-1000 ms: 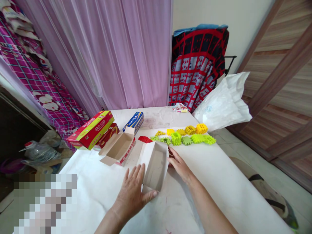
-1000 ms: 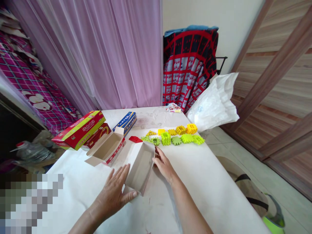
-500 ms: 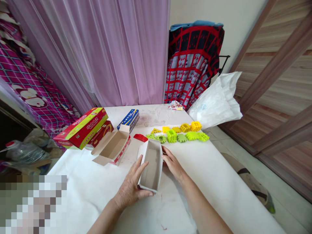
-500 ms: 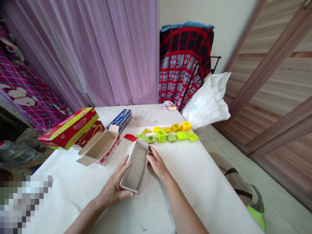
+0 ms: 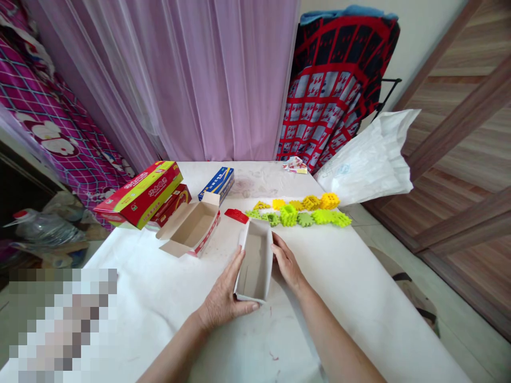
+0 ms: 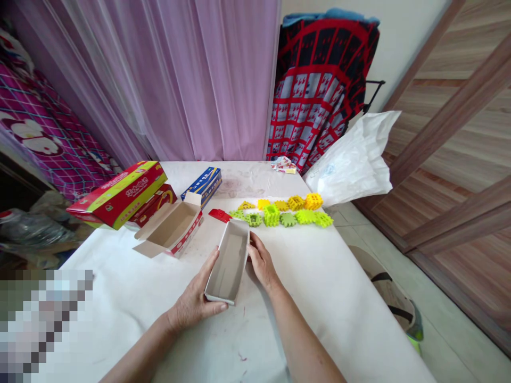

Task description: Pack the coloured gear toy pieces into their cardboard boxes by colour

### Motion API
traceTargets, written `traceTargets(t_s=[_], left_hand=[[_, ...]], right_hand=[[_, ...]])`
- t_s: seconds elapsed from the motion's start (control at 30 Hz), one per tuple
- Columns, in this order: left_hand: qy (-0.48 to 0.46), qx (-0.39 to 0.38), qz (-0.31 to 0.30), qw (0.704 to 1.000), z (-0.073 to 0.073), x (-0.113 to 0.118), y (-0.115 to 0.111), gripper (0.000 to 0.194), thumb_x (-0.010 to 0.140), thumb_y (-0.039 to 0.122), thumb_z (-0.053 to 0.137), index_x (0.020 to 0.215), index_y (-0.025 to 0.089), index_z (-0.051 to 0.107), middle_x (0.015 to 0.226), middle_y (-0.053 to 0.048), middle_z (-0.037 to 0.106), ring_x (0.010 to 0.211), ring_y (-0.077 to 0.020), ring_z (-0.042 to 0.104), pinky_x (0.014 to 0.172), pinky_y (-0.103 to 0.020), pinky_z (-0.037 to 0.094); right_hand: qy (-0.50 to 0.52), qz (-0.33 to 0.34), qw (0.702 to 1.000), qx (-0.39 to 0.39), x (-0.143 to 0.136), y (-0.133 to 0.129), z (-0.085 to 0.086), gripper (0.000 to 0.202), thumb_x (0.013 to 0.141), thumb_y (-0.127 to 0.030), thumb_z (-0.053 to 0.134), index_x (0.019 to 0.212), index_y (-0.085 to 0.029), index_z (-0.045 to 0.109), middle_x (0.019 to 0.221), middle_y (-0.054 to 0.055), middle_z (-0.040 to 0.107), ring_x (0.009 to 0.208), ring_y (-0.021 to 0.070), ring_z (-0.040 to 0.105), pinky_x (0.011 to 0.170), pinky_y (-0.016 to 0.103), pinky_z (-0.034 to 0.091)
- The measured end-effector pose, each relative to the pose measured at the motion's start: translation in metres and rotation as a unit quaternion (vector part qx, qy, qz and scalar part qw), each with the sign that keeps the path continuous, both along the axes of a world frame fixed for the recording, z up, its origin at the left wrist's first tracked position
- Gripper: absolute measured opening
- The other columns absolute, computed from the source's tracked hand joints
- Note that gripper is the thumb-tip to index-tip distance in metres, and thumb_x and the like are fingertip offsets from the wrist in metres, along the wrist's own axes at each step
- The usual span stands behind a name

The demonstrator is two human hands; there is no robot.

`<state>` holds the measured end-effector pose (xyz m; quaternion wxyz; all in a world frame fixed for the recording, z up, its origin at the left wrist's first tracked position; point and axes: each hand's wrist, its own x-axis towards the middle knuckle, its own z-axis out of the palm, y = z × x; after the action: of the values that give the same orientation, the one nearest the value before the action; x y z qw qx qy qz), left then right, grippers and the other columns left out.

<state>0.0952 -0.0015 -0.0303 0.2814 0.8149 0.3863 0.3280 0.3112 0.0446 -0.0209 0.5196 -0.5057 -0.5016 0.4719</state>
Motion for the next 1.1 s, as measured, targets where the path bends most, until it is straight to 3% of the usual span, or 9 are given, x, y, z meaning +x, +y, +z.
traceTargets(t_s=[0.1, 0.33, 0.53, 0.7, 0.87, 0.97, 1.1], left_hand=[[0.011, 0.022, 0.002, 1.000, 0.003, 0.002, -0.002, 0.102, 0.076, 0.057, 0.070, 0.154, 0.021, 0.016, 0.161, -0.022, 0.014, 0.146, -0.0361, 0.023, 0.114, -0.054, 0.032], [0.071, 0.074, 0.026, 0.994, 0.017, 0.001, -0.004, 0.085, 0.075, 0.058, 0.071, 0.141, 0.015, 0.040, 0.156, -0.026, 0.027, 0.144, -0.0374, 0.030, 0.111, -0.054, 0.038], [0.131, 0.137, 0.006, 0.982, 0.024, 0.003, -0.003, 0.072, 0.074, 0.063, 0.068, 0.125, 0.013, 0.055, 0.149, -0.023, 0.042, 0.142, -0.0369, 0.034, 0.111, -0.052, 0.040], [0.112, 0.171, -0.025, 0.979, 0.020, -0.006, 0.009, 0.058, 0.077, 0.068, 0.061, 0.104, 0.016, 0.065, 0.141, -0.018, 0.054, 0.141, -0.0341, 0.038, 0.111, -0.049, 0.041], [0.111, 0.156, -0.056, 0.980, 0.030, -0.024, 0.028, 0.046, 0.077, 0.055, 0.070, 0.108, 0.022, 0.068, 0.139, -0.013, 0.057, 0.138, -0.0302, 0.043, 0.111, -0.047, 0.041], [0.143, 0.117, -0.045, 0.982, 0.043, -0.029, 0.027, 0.051, 0.074, 0.050, 0.075, 0.118, 0.026, 0.066, 0.145, -0.012, 0.051, 0.139, -0.0317, 0.041, 0.113, -0.053, 0.036], [0.191, 0.087, 0.003, 0.978, 0.049, -0.017, 0.010, 0.081, 0.062, 0.069, 0.074, 0.127, 0.022, 0.061, 0.152, -0.017, 0.040, 0.142, -0.0403, 0.033, 0.112, -0.061, 0.032]], right_hand=[[-0.015, -0.014, 1.000, 0.000, 0.001, -0.002, -0.001, 0.051, 0.085, -0.050, 0.051, 0.128, -0.024, 0.061, 0.137, 0.002, 0.060, 0.134, 0.0268, 0.045, 0.115, 0.041, 0.031], [-0.030, -0.041, 0.999, -0.016, -0.002, -0.005, -0.003, 0.054, 0.083, -0.058, 0.052, 0.124, -0.024, 0.066, 0.132, 0.004, 0.063, 0.131, 0.0291, 0.048, 0.112, 0.042, 0.034], [-0.052, -0.047, 0.997, -0.005, -0.005, -0.008, -0.002, 0.058, 0.084, -0.061, 0.049, 0.121, -0.021, 0.067, 0.126, 0.006, 0.067, 0.125, 0.0286, 0.054, 0.111, 0.042, 0.036], [-0.071, -0.058, 0.996, -0.002, -0.010, -0.007, -0.001, 0.059, 0.086, -0.064, 0.045, 0.120, -0.021, 0.067, 0.123, 0.006, 0.068, 0.124, 0.0278, 0.054, 0.109, 0.041, 0.038], [-0.041, -0.059, 0.997, -0.016, -0.016, 0.001, -0.008, 0.058, 0.086, -0.060, 0.046, 0.123, -0.021, 0.065, 0.128, 0.006, 0.065, 0.126, 0.0266, 0.052, 0.106, 0.037, 0.041], [-0.022, -0.051, 0.998, -0.027, -0.020, 0.003, -0.011, 0.058, 0.086, -0.059, 0.045, 0.127, -0.022, 0.062, 0.129, 0.005, 0.065, 0.126, 0.0261, 0.052, 0.104, 0.038, 0.043], [-0.020, -0.064, 0.997, -0.034, -0.025, 0.004, -0.011, 0.056, 0.085, -0.059, 0.046, 0.125, -0.024, 0.063, 0.129, 0.004, 0.065, 0.127, 0.0265, 0.051, 0.109, 0.041, 0.038]])
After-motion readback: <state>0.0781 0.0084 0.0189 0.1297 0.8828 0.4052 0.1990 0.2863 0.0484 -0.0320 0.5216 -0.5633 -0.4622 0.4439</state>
